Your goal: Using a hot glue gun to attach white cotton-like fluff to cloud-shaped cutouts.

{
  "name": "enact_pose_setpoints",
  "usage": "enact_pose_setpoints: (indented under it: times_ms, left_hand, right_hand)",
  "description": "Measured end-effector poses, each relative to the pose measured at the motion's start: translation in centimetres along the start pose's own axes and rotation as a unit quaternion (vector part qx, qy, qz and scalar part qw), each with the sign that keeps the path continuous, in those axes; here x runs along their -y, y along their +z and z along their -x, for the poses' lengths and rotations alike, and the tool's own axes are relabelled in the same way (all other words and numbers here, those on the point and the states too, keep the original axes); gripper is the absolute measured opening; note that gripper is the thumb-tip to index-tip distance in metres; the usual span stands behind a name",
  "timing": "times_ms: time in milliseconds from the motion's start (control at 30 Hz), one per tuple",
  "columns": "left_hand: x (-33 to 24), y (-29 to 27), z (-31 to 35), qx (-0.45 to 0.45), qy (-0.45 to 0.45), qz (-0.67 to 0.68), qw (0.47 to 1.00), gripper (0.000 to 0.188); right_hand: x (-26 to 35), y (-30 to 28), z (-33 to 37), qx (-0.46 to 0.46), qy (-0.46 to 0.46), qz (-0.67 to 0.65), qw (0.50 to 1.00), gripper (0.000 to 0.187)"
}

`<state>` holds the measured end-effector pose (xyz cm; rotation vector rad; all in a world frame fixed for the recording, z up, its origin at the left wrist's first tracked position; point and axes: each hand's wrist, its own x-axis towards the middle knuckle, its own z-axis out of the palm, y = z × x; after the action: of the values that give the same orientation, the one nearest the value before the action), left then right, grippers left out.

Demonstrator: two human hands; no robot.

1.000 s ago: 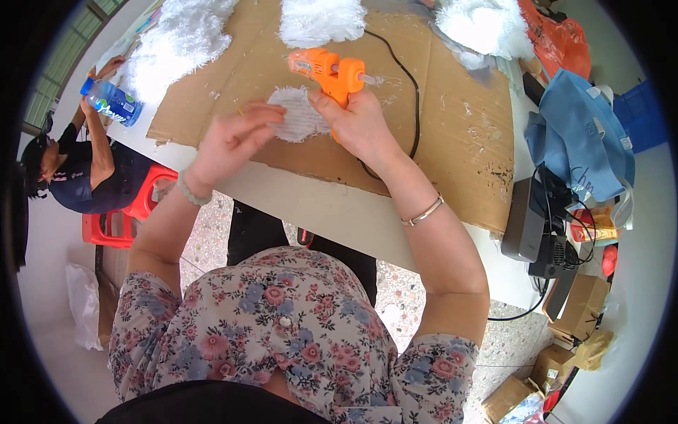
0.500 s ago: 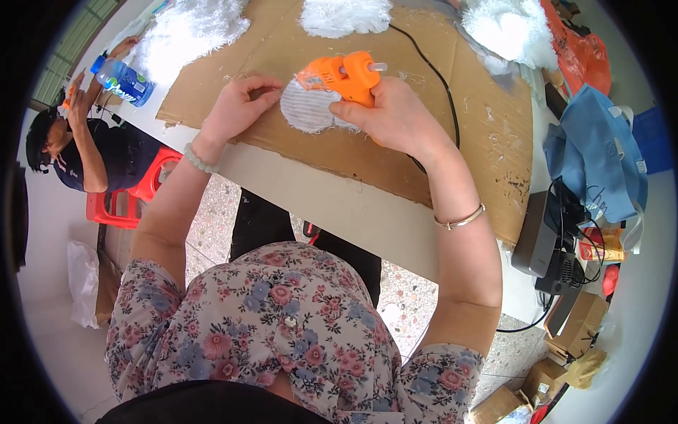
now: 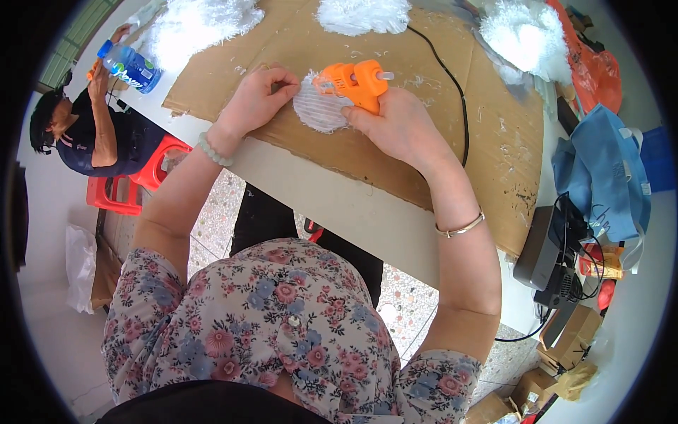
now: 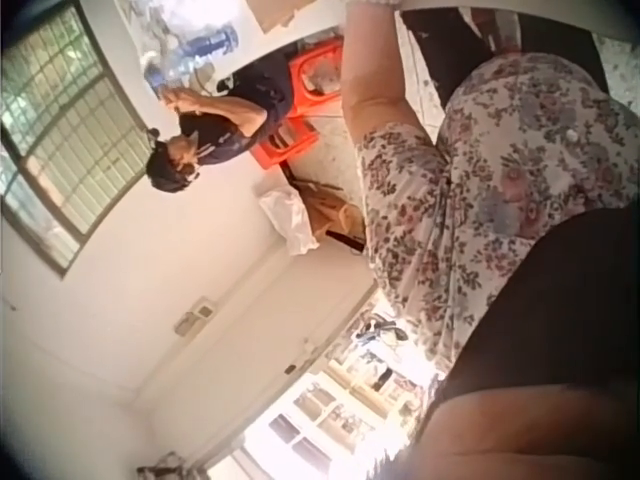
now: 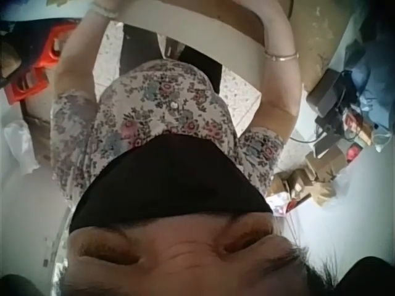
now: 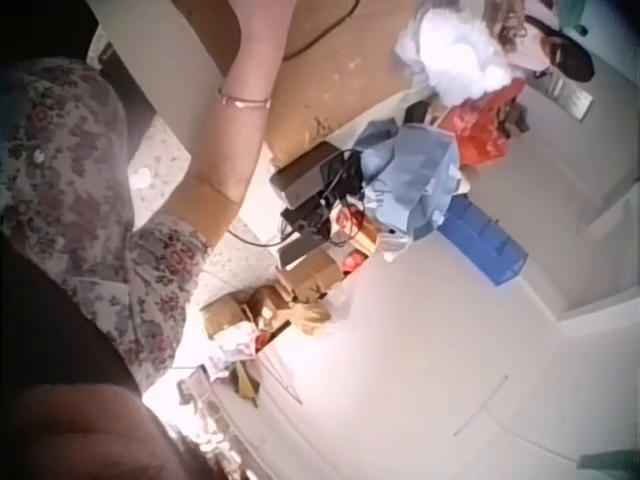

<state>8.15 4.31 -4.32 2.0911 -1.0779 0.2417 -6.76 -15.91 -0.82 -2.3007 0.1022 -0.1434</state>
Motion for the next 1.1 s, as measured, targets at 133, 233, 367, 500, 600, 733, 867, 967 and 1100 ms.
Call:
enact_pose_setpoints:
  times_ms: [133,233,367,500,600,733,867,967,1100]
  left_hand:
    - [0.3,0.2,0.0,0.004,-0.007,0.006,1.0,0.013]
    - [0.2,0.2,0.0,0.005,-0.016,-0.002,1.0,0.013]
    - [0.1,0.1,-0.1,0.0,-0.003,-0.005,1.0,0.012]
    - [0.2,0.3,-0.2,-0.025,0.031,-0.016,0.999,0.011]
    - [0.0,0.2,0.0,-0.014,0.017,-0.007,1.0,0.011]
    - [-0.2,0.2,-0.1,-0.019,0.031,-0.015,0.999,0.012]
    - [0.0,0.3,0.0,-0.022,0.022,-0.007,0.999,0.011]
    - [-0.1,0.3,0.0,-0.022,0.02,-0.006,1.0,0.011]
    - [-0.2,0.3,-0.1,-0.021,0.021,-0.008,1.0,0.011]
  right_hand:
    - [-0.4,0.2,-0.1,-0.007,-0.016,-0.014,1.0,0.028]
    - [-0.3,0.2,-0.2,-0.006,-0.009,0.009,1.0,0.03]
    - [-0.1,0.1,-0.1,-0.003,-0.006,0.015,1.0,0.032]
    - [0.4,-0.1,0.0,0.005,0.005,0.015,1.0,0.032]
    - [0.3,-0.2,0.0,0.012,-0.008,0.026,1.0,0.032]
    - [-0.3,-0.3,0.0,0.016,-0.013,0.01,1.0,0.032]
    - [-0.1,-0.7,0.1,0.021,-0.039,0.013,0.999,0.031]
    - [-0.2,-1.1,0.0,0.034,-0.036,0.029,0.998,0.03]
    - [-0.5,-1.5,0.0,0.05,-0.031,0.02,0.998,0.029]
